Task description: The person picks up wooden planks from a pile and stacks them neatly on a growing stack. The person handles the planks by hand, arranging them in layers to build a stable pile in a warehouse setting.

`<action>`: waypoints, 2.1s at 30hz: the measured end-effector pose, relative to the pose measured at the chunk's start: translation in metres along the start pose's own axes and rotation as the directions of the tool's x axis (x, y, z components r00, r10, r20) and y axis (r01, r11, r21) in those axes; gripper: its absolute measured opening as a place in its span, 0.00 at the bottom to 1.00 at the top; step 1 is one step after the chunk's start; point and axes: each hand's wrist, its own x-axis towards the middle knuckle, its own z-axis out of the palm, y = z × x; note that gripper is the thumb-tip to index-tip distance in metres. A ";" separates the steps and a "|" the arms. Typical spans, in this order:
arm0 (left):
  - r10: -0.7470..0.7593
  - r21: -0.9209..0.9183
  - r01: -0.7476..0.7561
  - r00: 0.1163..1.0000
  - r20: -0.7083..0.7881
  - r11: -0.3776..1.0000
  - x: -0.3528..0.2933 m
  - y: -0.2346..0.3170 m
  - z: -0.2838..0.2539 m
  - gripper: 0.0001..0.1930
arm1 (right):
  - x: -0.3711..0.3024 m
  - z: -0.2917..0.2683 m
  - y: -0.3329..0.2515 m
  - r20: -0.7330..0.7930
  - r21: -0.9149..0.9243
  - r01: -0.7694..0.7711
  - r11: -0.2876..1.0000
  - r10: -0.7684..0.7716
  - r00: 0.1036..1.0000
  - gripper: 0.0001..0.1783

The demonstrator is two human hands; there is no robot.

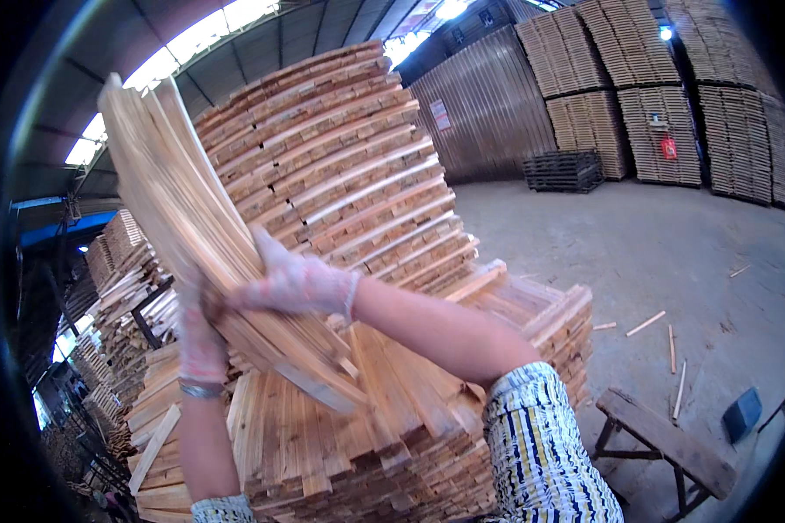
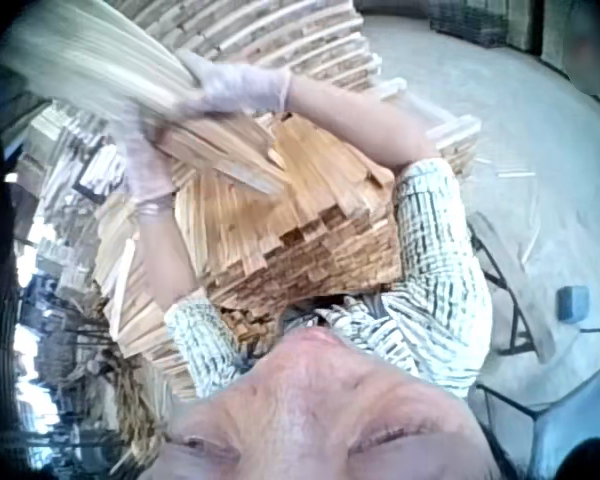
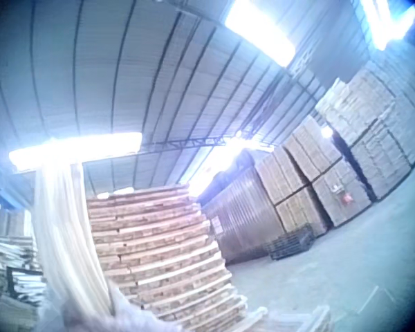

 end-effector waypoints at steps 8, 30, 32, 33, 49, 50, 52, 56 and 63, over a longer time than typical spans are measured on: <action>-0.343 -0.217 0.336 0.939 0.005 0.917 -0.031 -0.157 -0.027 0.28 | -0.038 0.054 0.177 -0.027 0.209 -0.007 0.978 0.013 1.000 0.73; -0.861 -0.165 0.849 0.508 -0.010 0.503 -0.019 -0.210 0.024 0.22 | -0.043 0.024 0.248 0.382 0.832 -0.549 0.079 0.636 0.671 0.26; -0.856 -0.143 0.846 0.495 -0.148 0.514 -0.032 -0.211 0.034 0.19 | -0.053 0.024 0.249 0.350 0.813 -0.570 0.118 0.683 0.641 0.23; -0.863 -0.182 0.843 0.494 -0.108 0.506 -0.037 -0.224 0.031 0.19 | -0.054 0.021 0.252 0.335 0.787 -0.597 0.158 0.702 0.628 0.23; -0.906 -0.397 0.841 0.421 0.051 0.369 -0.066 -0.319 -0.043 0.24 | -0.083 -0.055 0.289 -0.171 -0.784 -0.544 0.300 0.738 0.652 0.37; -0.893 -0.405 0.827 0.447 0.053 0.390 -0.063 -0.321 -0.044 0.23 | -0.082 -0.048 0.296 -0.157 -0.796 -0.534 0.287 0.753 0.639 0.37; -0.852 -0.353 0.798 0.524 0.004 0.489 -0.064 -0.318 -0.041 0.20 | -0.068 -0.064 0.316 -0.108 -0.642 -0.664 0.383 0.812 0.573 0.39; -0.815 -0.344 0.767 0.580 0.007 0.542 -0.062 -0.312 -0.037 0.18 | -0.067 -0.085 0.348 -0.058 -0.493 -0.666 0.560 0.742 0.668 0.50; -0.871 -0.410 0.803 0.489 0.039 0.433 -0.058 -0.324 -0.048 0.20 | -0.073 -0.140 0.372 0.119 0.416 -0.804 0.426 0.850 0.512 0.23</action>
